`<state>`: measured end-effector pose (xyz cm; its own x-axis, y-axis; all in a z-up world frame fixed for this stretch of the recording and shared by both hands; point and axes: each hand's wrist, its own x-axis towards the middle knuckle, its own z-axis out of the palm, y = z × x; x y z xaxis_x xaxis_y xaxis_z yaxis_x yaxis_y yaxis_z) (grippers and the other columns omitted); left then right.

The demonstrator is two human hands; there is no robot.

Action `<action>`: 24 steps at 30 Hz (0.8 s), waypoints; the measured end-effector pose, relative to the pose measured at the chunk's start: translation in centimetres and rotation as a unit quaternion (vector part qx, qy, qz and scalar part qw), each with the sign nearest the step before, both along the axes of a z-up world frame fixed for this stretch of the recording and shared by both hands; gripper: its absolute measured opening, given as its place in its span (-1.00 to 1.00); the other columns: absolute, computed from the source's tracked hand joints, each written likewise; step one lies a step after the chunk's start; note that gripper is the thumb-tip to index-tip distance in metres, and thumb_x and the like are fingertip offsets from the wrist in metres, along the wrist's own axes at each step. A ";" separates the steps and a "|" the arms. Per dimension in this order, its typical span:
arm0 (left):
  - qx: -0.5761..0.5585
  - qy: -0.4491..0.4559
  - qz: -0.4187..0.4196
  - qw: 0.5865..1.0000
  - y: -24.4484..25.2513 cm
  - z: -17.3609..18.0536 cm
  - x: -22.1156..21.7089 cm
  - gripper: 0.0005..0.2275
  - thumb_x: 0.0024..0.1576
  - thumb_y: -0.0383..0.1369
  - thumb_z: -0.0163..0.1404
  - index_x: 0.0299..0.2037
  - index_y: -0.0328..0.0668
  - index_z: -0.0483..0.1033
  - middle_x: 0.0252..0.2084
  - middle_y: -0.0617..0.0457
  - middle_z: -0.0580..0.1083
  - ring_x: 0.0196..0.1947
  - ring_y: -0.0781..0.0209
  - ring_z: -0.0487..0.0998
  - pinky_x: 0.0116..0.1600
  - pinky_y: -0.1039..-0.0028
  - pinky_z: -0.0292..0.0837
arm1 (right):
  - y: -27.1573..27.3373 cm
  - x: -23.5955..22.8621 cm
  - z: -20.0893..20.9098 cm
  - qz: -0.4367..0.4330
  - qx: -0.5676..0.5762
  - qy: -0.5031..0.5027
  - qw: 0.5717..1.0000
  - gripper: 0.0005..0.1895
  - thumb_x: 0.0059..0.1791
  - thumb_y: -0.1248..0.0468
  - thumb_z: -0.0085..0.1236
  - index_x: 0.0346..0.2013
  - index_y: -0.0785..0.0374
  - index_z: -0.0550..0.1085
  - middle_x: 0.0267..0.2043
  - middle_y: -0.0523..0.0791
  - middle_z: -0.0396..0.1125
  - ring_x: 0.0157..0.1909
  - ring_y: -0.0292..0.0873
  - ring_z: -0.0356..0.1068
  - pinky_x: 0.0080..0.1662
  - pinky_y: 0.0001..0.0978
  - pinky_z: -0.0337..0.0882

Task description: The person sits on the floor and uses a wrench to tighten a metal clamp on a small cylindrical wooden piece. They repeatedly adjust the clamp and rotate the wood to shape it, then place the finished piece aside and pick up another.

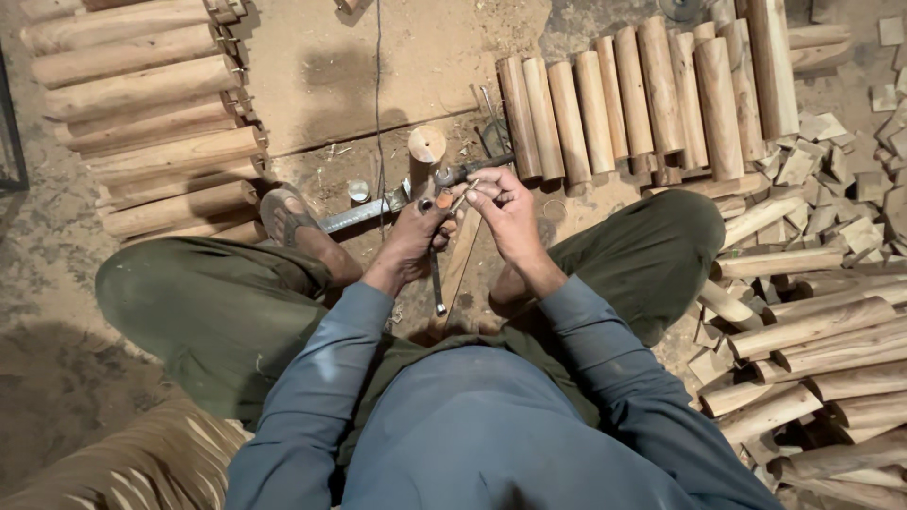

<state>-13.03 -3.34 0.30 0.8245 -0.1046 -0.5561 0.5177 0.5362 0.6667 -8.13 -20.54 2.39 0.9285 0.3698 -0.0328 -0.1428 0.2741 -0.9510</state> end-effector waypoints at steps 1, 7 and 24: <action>-0.005 -0.007 0.004 1.000 0.0 0.0 0.1 -0.79 0.24 -0.19 0.10 -0.22 -0.15 0.48 -0.47 0.25 0.39 -0.56 0.52 0.33 -0.52 0.70 0.17 | 0.0 0.1 0.2 0.001 -0.002 0.007 1.000 -0.74 0.09 0.48 0.08 0.08 0.37 0.40 -0.04 0.00 0.52 -0.03 -0.27 0.50 0.05 -0.45 0.49; 0.024 -0.028 -0.006 0.999 -0.2 0.8 0.0 -0.82 0.22 -0.25 0.12 -0.12 -0.15 0.50 -0.41 0.27 0.42 -0.52 0.55 0.34 -0.50 0.70 0.19 | -0.4 0.0 0.5 -0.007 -0.048 -0.022 0.999 -0.79 0.07 0.47 0.17 0.01 0.37 0.48 -0.20 -0.12 0.47 -0.15 -0.36 0.43 -0.05 -0.53 0.44; -0.035 0.036 -0.055 0.997 1.2 -0.1 -0.1 -0.74 0.23 -0.16 0.10 -0.26 -0.20 0.46 -0.51 0.20 0.39 -0.66 0.52 0.26 -0.58 0.68 0.13 | -3.0 1.3 2.1 0.109 -0.199 -0.099 0.969 -0.91 0.00 0.44 0.26 -0.22 0.35 0.52 -0.23 -0.20 0.45 -0.15 -0.37 0.38 -0.08 -0.51 0.40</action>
<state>-13.12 -2.13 0.20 0.7637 -0.2340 -0.6017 0.6218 0.5174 0.5879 -6.79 -23.50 4.46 0.8326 0.5521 -0.0430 0.0396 -0.1369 -0.9898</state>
